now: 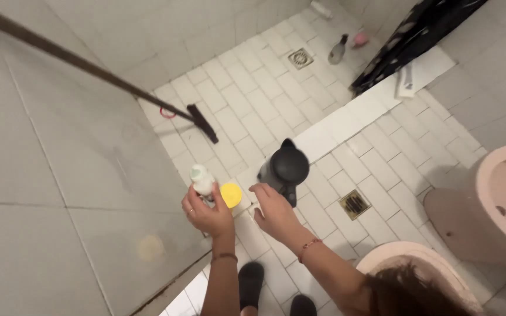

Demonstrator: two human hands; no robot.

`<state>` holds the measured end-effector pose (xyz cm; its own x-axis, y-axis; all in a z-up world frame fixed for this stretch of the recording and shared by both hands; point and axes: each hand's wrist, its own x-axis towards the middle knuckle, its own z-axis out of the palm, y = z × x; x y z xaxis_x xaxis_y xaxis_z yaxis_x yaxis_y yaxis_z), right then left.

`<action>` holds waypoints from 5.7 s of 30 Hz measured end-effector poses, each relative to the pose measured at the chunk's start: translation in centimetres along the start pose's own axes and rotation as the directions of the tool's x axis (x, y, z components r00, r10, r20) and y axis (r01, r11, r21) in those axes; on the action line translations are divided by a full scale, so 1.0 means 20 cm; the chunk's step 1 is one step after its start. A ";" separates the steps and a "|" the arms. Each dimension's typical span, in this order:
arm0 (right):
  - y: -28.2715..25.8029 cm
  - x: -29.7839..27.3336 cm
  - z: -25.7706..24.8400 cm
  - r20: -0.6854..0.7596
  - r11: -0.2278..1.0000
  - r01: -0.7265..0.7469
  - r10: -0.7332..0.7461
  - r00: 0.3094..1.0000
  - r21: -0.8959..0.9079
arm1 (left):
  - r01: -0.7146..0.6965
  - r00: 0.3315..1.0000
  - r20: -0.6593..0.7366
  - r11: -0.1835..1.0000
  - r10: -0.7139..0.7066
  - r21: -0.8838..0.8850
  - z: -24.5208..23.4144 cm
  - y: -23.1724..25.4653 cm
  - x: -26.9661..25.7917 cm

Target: Cleaning a bidet and toilet bowl by applying liquid detergent and scrubbing with a brush.

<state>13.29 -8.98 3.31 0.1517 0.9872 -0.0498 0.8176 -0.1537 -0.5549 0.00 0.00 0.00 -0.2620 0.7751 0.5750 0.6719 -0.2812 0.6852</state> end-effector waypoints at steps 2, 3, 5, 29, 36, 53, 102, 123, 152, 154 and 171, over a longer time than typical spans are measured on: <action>-0.09 -0.03 -0.23 -0.072 0.995 0.026 -0.019 0.997 0.095 | -0.138 0.990 -0.046 0.988 0.135 -0.063 -0.06 0.28 0.09; -0.13 -0.06 -0.33 -0.132 0.980 0.053 -0.028 0.991 0.194 | -0.268 0.962 -0.091 0.957 0.259 -0.109 -0.09 0.41 0.12; -0.21 -0.09 -0.51 -0.333 0.940 0.171 -0.067 0.941 0.294 | -0.312 0.950 -0.090 0.928 0.300 -0.205 -0.10 0.67 0.11; 0.98 -2.36 -0.20 -0.517 0.493 -0.614 0.841 0.158 0.616 | 0.230 0.363 0.857 0.856 0.366 -0.463 -0.42 1.69 -2.06; 0.91 -2.71 -0.18 -0.137 0.244 -0.825 0.970 0.202 0.510 | 0.097 -0.288 0.934 0.963 -0.213 0.250 -0.52 1.65 -2.26; 1.50 -2.54 0.13 -0.111 0.288 -0.770 0.955 0.275 0.570 | -0.158 -0.231 0.932 0.956 -0.280 0.248 -0.22 1.01 -2.57; 1.25 -2.66 0.24 0.546 -0.522 0.175 0.741 -0.391 0.835 | -0.462 -0.171 0.984 0.886 -0.046 -0.039 -0.20 1.09 -2.24; 1.29 -2.55 0.51 0.039 -0.059 -0.725 0.998 -0.045 0.686 | -0.465 -0.160 0.987 0.883 -0.009 -0.067 -0.17 0.99 -2.24; 1.30 -2.59 0.40 -0.013 0.180 -0.802 0.978 0.210 0.570 | -0.485 -0.167 0.981 0.875 -0.096 0.003 -0.21 0.95 -2.22; 1.27 -2.62 0.34 -0.052 0.274 -0.809 0.956 0.290 0.521 | -0.484 -0.174 0.979 0.875 -0.108 0.011 -0.20 0.93 -2.23; 1.38 -2.91 -0.30 0.253 0.368 -0.715 0.930 0.267 -0.594 | -0.465 -0.212 0.976 0.884 -0.049 -0.057 -0.28 0.87 -2.41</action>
<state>30.40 -70.87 -4.16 0.6599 0.1322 -0.7396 0.5221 -0.7885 0.3250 20.40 -45.51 -13.27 0.6987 0.4015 -0.5921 0.6763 -0.6406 0.3637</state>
